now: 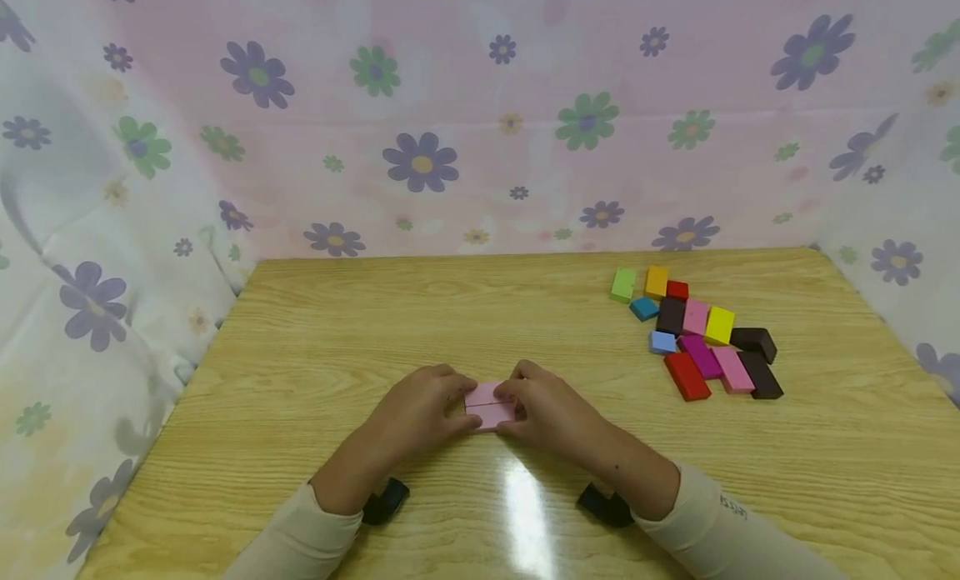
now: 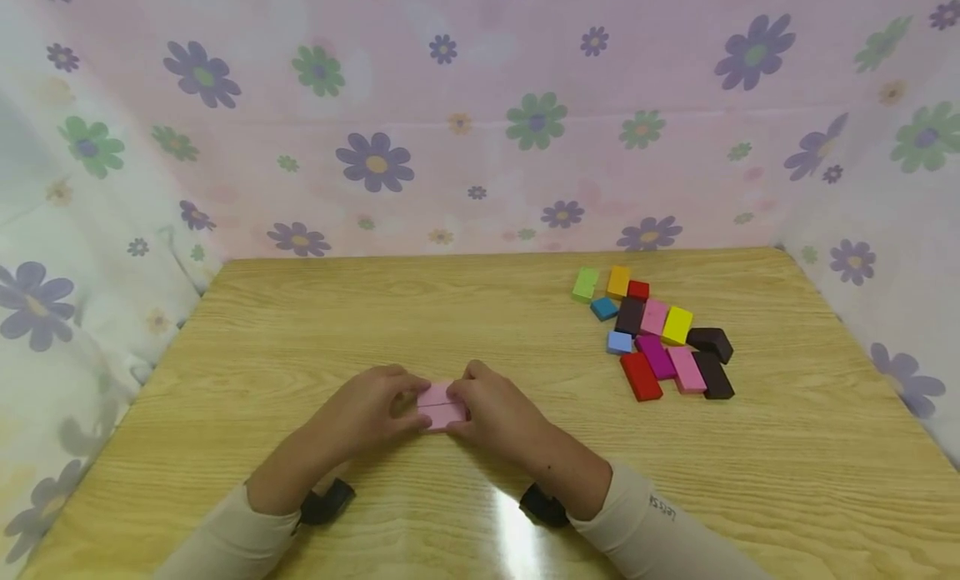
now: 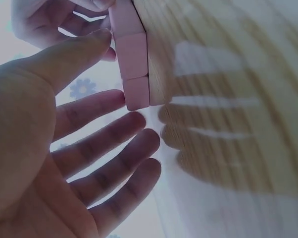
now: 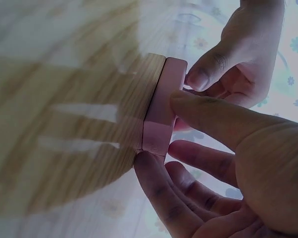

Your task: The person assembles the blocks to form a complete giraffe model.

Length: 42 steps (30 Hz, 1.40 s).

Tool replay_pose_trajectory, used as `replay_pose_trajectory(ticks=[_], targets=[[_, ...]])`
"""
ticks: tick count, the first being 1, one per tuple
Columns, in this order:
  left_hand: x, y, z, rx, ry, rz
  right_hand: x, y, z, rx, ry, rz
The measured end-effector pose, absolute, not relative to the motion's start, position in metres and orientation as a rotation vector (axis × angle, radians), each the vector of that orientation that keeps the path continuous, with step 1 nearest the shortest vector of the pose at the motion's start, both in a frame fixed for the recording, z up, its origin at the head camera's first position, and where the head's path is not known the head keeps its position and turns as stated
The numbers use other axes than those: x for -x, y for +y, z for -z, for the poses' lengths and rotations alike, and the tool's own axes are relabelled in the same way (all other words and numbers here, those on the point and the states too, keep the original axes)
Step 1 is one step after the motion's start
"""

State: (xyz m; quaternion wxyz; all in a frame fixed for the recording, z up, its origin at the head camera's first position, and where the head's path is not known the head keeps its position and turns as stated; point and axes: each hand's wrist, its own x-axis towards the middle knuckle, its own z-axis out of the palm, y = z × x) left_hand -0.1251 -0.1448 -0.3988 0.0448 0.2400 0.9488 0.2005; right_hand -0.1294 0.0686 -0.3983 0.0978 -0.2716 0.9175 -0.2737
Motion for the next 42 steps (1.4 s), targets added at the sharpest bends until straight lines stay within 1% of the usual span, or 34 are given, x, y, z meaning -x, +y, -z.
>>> replay_pose_trajectory(ticks=[8,14,18,23,31,36,42], targets=[[0.124,-0.144,0.399,-0.853,2.935,-0.517,0.129,0.07,0.4,0.804,2.736,0.794],[0.123,-0.144,0.399,-0.879,2.947,-0.512,0.13,0.077,0.396,0.787,2.747,0.76],[0.123,-0.146,0.398,-0.853,2.943,-0.527,0.134,0.105,0.393,0.805,2.851,0.718],[0.125,-0.148,0.397,-0.827,2.939,-0.506,0.142,0.157,0.39,0.777,3.008,0.633],[0.129,-0.146,0.398,-0.837,2.931,-0.51,0.145,0.232,0.387,0.559,3.174,0.47],[0.13,-0.145,0.398,-0.787,2.896,-0.529,0.148,0.256,0.39,0.473,3.167,0.447],[0.128,-0.145,0.398,-0.78,2.892,-0.506,0.151,0.264,0.392,0.422,3.09,0.357]])
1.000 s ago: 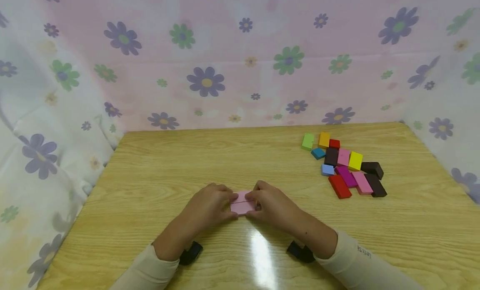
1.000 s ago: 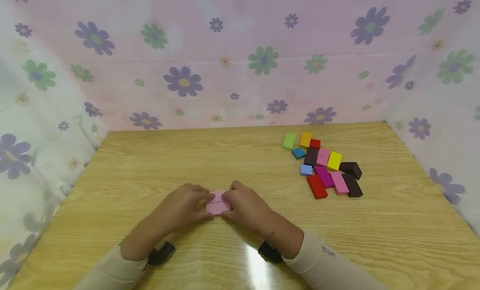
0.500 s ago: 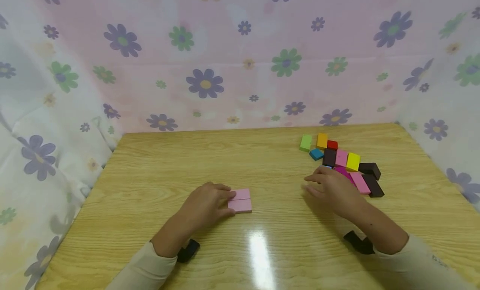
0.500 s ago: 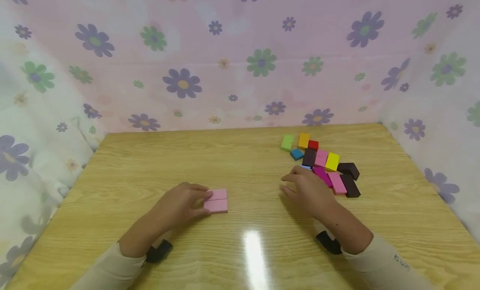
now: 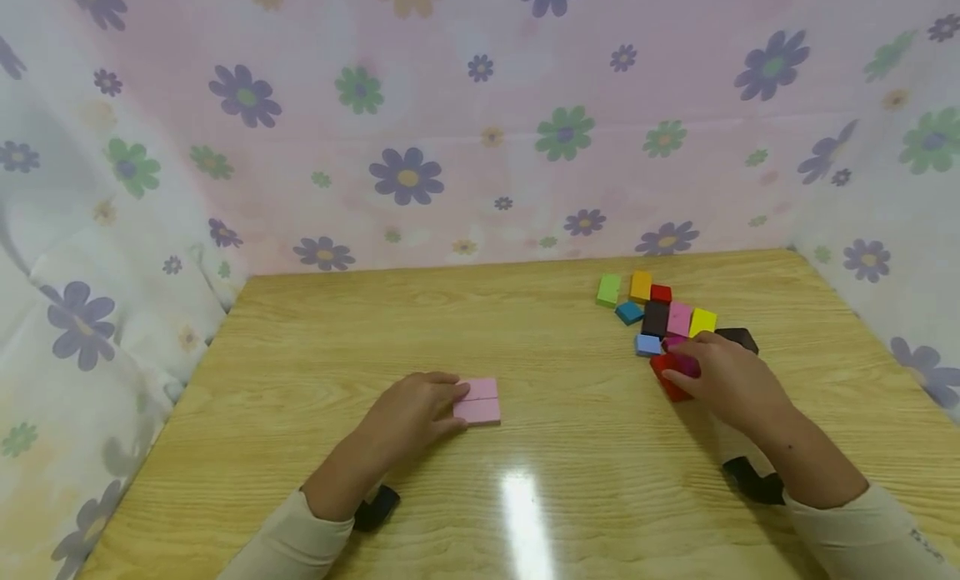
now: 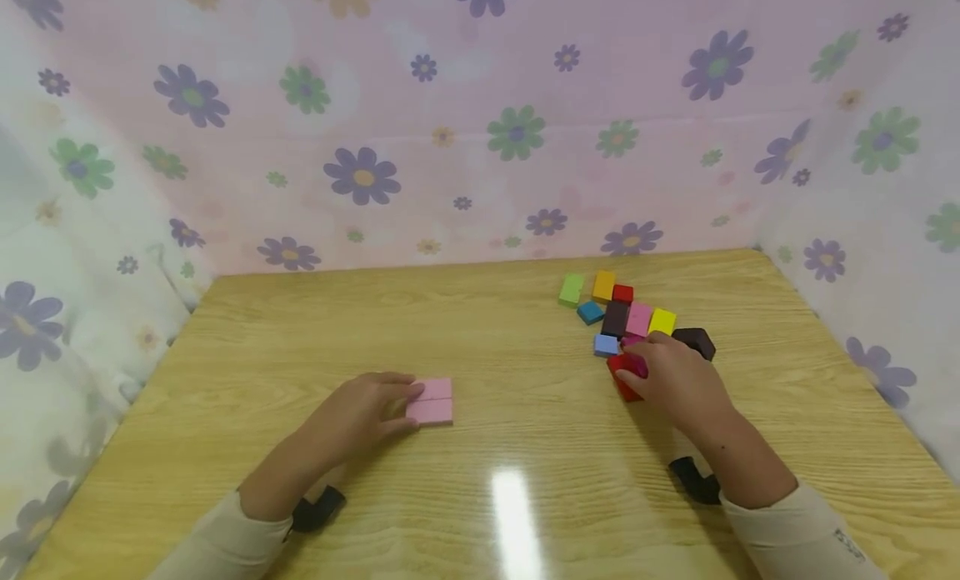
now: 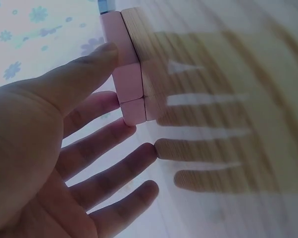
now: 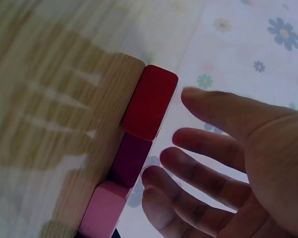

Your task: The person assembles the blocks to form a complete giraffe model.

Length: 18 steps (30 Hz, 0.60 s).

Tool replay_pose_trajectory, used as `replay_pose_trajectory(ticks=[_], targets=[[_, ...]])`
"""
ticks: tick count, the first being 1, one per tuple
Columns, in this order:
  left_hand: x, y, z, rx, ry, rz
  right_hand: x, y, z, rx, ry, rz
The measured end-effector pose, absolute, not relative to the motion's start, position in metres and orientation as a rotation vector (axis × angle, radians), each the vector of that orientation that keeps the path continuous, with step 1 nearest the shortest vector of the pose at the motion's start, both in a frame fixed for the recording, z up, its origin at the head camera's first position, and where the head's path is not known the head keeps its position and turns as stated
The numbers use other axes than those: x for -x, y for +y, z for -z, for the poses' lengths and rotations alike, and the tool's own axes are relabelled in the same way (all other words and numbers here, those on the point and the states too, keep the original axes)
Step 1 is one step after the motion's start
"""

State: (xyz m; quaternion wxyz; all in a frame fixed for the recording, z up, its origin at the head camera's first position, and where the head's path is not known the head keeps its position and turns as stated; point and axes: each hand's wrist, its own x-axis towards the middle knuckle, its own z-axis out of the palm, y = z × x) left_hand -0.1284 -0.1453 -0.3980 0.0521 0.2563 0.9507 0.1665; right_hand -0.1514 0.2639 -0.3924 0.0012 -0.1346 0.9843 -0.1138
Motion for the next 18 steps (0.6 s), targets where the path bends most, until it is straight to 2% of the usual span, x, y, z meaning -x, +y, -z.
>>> replay_pose_trajectory(ticks=[18], targets=[[0.1207,-0.151,0.3982,-0.803,2.853,-0.491,0.143,0.2545,0.3958,0.517,3.056,0.254]])
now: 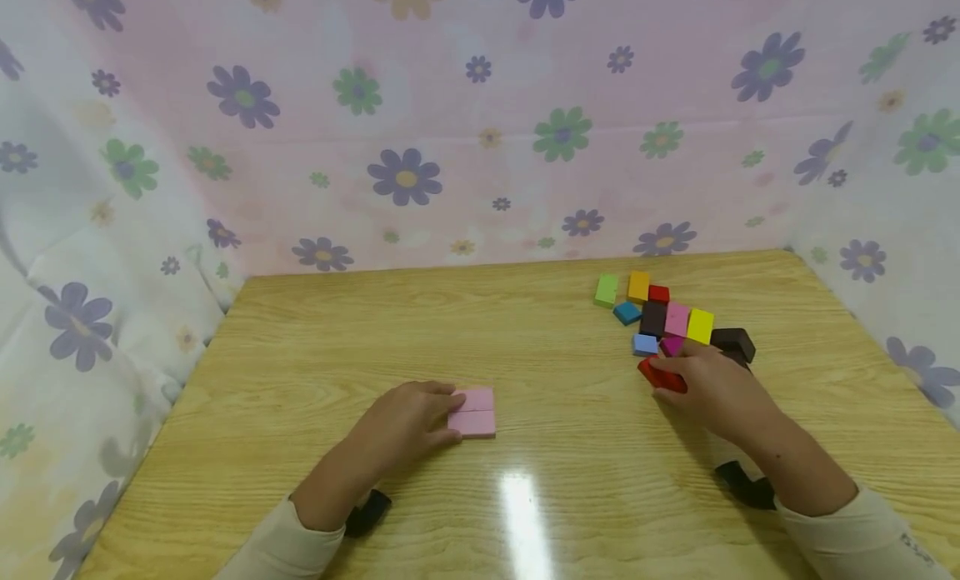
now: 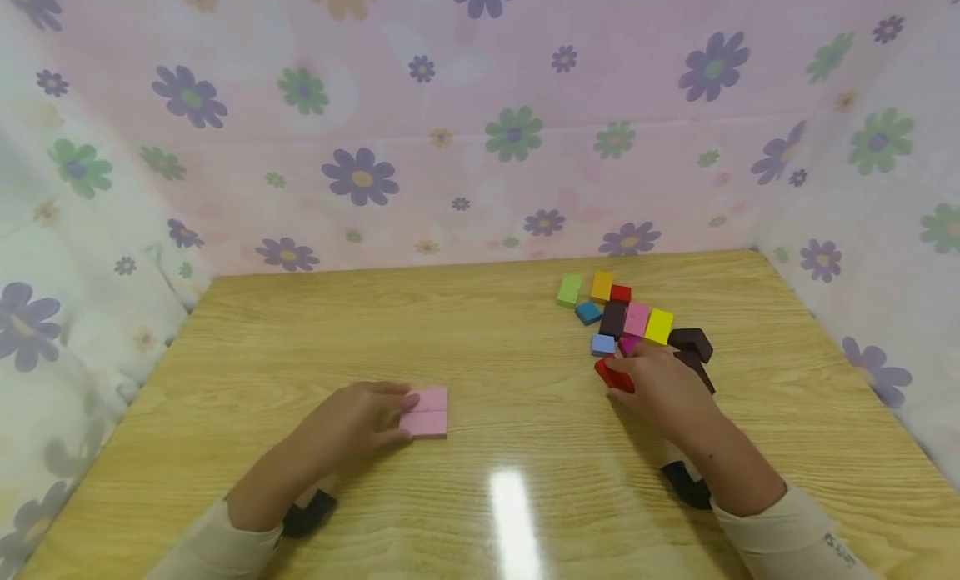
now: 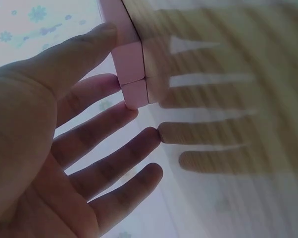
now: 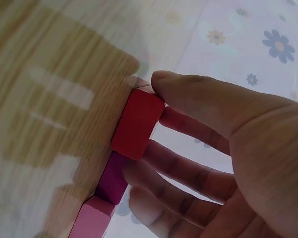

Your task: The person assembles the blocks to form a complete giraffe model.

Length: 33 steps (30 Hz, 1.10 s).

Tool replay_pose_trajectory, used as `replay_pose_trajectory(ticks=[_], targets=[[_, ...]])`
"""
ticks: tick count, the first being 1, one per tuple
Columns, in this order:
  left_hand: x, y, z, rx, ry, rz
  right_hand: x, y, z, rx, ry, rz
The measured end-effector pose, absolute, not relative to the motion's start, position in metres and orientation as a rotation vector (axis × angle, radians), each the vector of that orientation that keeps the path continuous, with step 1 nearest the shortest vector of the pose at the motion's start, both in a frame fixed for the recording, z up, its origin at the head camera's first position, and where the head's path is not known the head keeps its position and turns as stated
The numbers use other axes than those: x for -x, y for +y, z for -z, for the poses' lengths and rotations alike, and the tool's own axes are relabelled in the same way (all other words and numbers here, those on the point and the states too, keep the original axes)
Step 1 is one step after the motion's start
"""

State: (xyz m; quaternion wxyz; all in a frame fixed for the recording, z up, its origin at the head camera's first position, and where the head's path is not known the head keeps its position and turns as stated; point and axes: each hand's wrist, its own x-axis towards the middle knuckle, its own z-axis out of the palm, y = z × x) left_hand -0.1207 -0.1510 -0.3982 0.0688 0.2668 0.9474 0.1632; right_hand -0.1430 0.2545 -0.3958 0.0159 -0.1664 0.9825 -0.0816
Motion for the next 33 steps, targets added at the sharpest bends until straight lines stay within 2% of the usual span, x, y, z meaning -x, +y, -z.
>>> replay_pose_trajectory(ticks=[20,27,33], targets=[[0.109,-0.151,0.396,-0.823,2.884,-0.492,0.143,0.25,0.392,0.54,2.991,0.387],[0.109,-0.15,0.397,-0.848,2.886,-0.485,0.137,0.222,0.383,0.622,2.903,0.585],[0.108,-0.15,0.398,-0.855,2.89,-0.469,0.133,0.186,0.383,0.863,2.908,0.613]])
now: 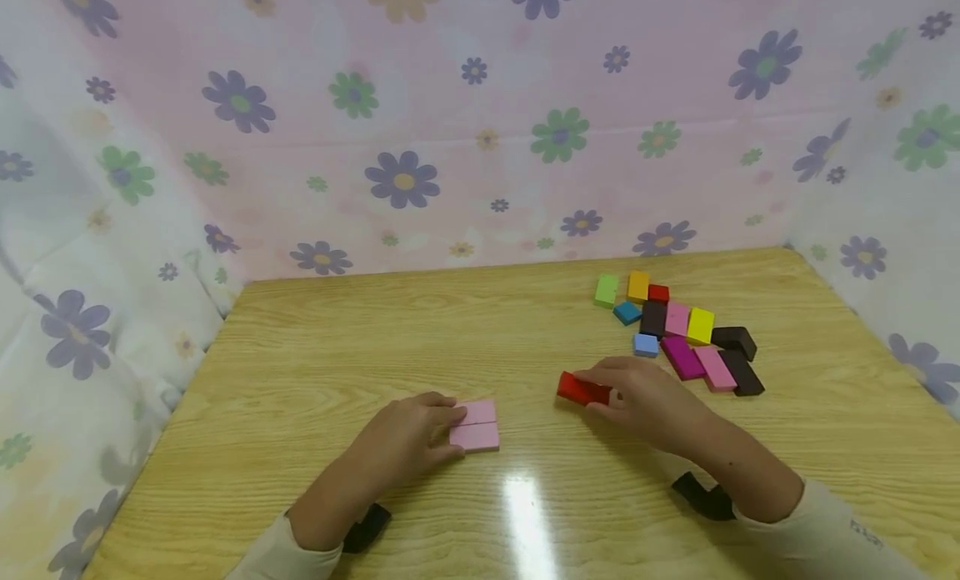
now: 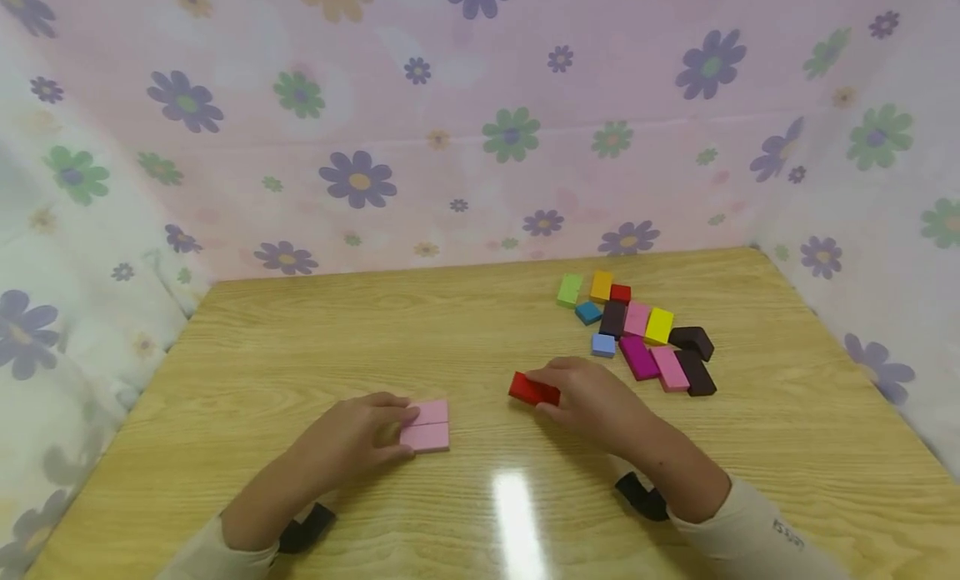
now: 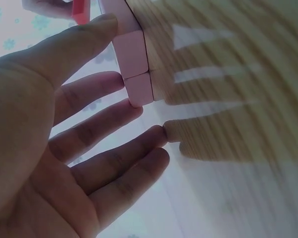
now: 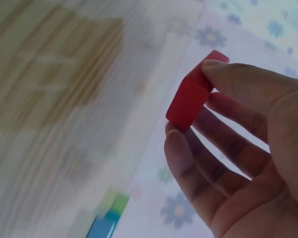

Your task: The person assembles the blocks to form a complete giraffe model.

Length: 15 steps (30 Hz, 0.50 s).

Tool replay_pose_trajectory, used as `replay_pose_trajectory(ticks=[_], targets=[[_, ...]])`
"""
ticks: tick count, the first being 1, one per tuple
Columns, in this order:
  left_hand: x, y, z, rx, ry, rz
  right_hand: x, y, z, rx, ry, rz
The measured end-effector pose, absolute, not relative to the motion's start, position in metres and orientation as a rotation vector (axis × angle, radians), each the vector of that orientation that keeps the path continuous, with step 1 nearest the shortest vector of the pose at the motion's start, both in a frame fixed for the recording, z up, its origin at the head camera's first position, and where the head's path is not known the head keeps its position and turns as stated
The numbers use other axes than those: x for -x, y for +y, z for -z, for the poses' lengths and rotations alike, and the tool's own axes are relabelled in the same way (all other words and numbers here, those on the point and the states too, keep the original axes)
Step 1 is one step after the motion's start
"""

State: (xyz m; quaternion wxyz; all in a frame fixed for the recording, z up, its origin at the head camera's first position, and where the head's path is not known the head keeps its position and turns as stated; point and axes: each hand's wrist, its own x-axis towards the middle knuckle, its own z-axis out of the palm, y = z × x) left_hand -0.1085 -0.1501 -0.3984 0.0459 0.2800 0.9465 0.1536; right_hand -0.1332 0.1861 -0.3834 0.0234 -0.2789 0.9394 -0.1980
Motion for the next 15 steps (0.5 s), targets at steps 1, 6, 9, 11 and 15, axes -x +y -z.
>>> replay_pose_trajectory(ticks=[1,6,9,11,15], targets=[[0.108,-0.151,0.398,-0.856,2.888,-0.469,0.133,0.18,0.383,0.885,2.901,0.604],[0.105,-0.154,0.399,-0.843,2.868,-0.495,0.133,0.151,0.384,0.986,2.847,0.532],[0.104,-0.155,0.4,-0.839,2.867,-0.508,0.134,0.137,0.387,1.039,2.81,0.504],[0.104,-0.156,0.401,-0.848,2.874,-0.513,0.135,0.13,0.388,1.062,2.791,0.488],[0.105,-0.156,0.402,-0.867,2.881,-0.516,0.136,0.12,0.39,1.094,2.765,0.438]])
